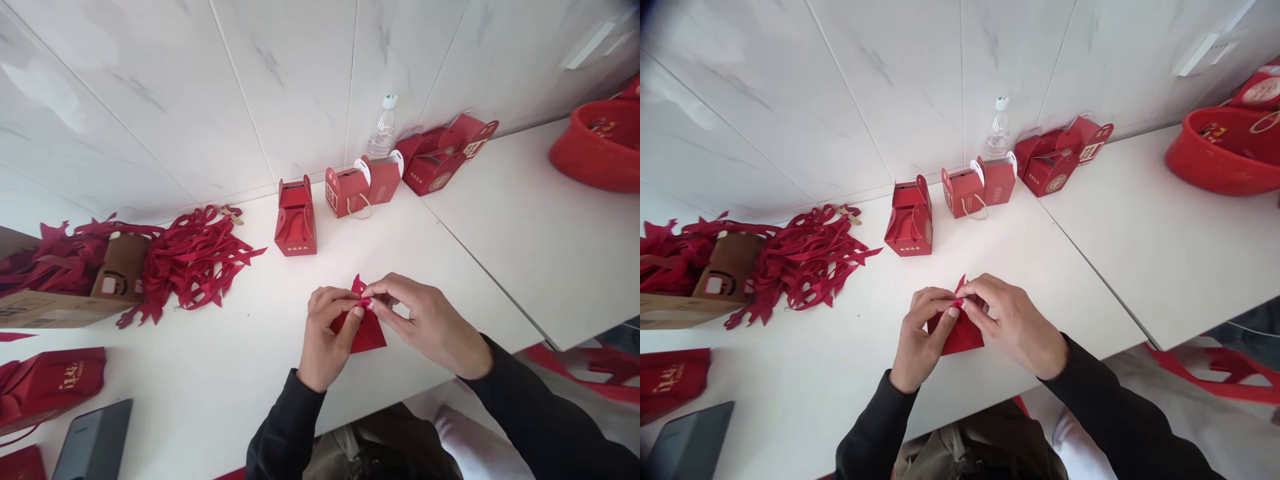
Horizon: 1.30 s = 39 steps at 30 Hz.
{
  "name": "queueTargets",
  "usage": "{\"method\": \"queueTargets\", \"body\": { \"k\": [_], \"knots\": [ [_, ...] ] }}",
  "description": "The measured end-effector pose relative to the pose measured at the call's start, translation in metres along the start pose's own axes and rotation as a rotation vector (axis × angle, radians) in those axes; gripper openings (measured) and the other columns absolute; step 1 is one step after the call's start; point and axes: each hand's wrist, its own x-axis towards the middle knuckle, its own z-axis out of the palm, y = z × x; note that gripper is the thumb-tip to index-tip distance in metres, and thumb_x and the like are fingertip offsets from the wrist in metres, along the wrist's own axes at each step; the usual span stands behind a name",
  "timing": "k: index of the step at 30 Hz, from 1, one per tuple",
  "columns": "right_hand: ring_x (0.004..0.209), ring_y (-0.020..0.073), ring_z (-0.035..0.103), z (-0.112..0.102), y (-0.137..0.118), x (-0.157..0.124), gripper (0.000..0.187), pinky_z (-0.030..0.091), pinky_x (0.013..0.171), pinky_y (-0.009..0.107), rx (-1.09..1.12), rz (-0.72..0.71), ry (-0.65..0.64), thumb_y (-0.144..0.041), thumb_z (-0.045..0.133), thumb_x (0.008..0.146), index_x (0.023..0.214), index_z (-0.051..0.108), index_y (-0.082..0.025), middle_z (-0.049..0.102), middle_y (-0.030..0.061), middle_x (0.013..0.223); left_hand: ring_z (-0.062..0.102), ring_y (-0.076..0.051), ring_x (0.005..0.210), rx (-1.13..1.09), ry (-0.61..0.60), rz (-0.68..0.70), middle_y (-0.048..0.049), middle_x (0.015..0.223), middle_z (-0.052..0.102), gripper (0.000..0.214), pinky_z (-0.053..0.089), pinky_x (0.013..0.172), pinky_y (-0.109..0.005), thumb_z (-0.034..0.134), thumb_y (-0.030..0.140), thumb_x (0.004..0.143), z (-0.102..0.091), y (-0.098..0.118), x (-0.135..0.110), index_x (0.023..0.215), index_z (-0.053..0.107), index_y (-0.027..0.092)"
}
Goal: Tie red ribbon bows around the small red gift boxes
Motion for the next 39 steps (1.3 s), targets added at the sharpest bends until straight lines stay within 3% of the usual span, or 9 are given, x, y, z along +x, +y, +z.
{"method": "queueTargets", "body": {
  "k": [7,11,14,17,23,25,31,35,39],
  "knots": [
    [0.078,0.018,0.067,-0.011,0.009,-0.008,0.016,0.055,0.072,0.03,-0.175,-0.034,0.019,-0.02,0.048,0.1,0.098,0.064,-0.026,0.066,0.0032,0.095,0.06,-0.023,0.108,-0.313,0.147,-0.144,-0.0067,0.093,0.075,0.014,0.047,0.098,-0.042,0.065,0.033,0.092,0.007,-0.004,-0.003,0.09,0.075,0.024],
    [0.081,0.0182,0.066,-0.014,0.001,-0.013,0.023,0.054,0.072,0.031,-0.201,-0.085,-0.14,-0.016,0.042,0.102,0.105,0.063,-0.026,0.062,0.0043,0.098,0.06,-0.021,0.096,-0.267,0.186,-0.117,-0.0019,0.072,0.073,0.014,0.04,0.104,-0.043,0.065,0.029,0.092,0.011,-0.004,-0.003,0.083,0.075,0.026],
    [0.083,0.017,0.066,-0.011,-0.008,-0.01,0.022,0.054,0.075,0.031,-0.117,-0.093,-0.198,-0.015,0.043,0.102,0.112,0.058,-0.027,0.063,0.0032,0.102,0.059,-0.02,0.092,-0.189,0.185,-0.14,-0.0022,0.079,0.071,0.011,0.044,0.095,-0.041,0.066,0.03,0.09,0.013,-0.003,-0.002,0.086,0.077,0.027],
    [0.083,0.0155,0.066,-0.005,-0.012,-0.002,0.018,0.053,0.074,0.029,-0.035,-0.043,-0.152,-0.012,0.049,0.099,0.111,0.053,-0.026,0.065,0.0012,0.101,0.058,-0.02,0.097,-0.098,0.13,-0.128,-0.003,0.091,0.069,0.013,0.042,0.099,-0.043,0.064,0.03,0.091,0.011,0.002,-0.002,0.093,0.077,0.028],
    [0.079,0.0135,0.066,0.004,-0.014,0.01,0.014,0.053,0.07,0.026,0.082,0.029,-0.123,-0.011,0.056,0.095,0.099,0.053,-0.024,0.067,-0.0003,0.098,0.06,-0.021,0.103,-0.014,-0.098,-0.053,-0.0001,0.09,0.066,0.013,0.011,0.122,-0.055,0.061,0.015,0.083,0.004,0.011,-0.002,0.085,0.07,0.025],
    [0.08,0.0136,0.066,0.002,-0.014,0.011,0.01,0.053,0.071,0.026,0.108,0.031,-0.139,-0.015,0.056,0.097,0.099,0.055,-0.024,0.068,-0.0002,0.099,0.06,-0.021,0.101,-0.034,-0.092,-0.073,-0.0005,0.089,0.065,0.007,0.016,0.121,-0.054,0.063,0.019,0.084,0.004,0.009,-0.001,0.08,0.067,0.024],
    [0.098,0.0152,0.066,-0.006,-0.005,0.008,0.022,0.054,0.079,0.027,0.089,-0.025,-0.097,-0.022,0.047,0.102,0.121,0.06,-0.025,0.066,0.0036,0.119,0.061,-0.018,0.089,-0.113,-0.055,-0.135,-0.0011,0.082,0.067,0.033,0.024,0.118,-0.048,0.056,0.031,0.095,0.002,0.004,0.003,0.064,0.063,0.022],
    [0.088,0.0148,0.066,-0.001,0.001,0.008,0.012,0.051,0.064,0.024,0.082,0.073,-0.144,-0.023,0.055,0.098,0.104,0.066,-0.025,0.069,0.001,0.104,0.061,-0.018,0.089,-0.145,-0.092,-0.158,-0.0008,0.084,0.068,0.033,0.024,0.117,-0.046,0.054,0.031,0.096,-0.001,0.008,0.005,0.066,0.065,0.022],
    [0.076,0.0129,0.063,0.006,0.0,0.009,0.009,0.048,0.061,0.024,0.071,0.097,-0.046,-0.02,0.057,0.095,0.093,0.066,-0.023,0.069,-0.0007,0.094,0.06,-0.019,0.088,-0.158,-0.109,-0.205,-0.0018,0.079,0.069,0.037,0.035,0.107,-0.041,0.054,0.037,0.097,-0.001,0.012,0.008,0.066,0.066,0.021]
  ]
}}
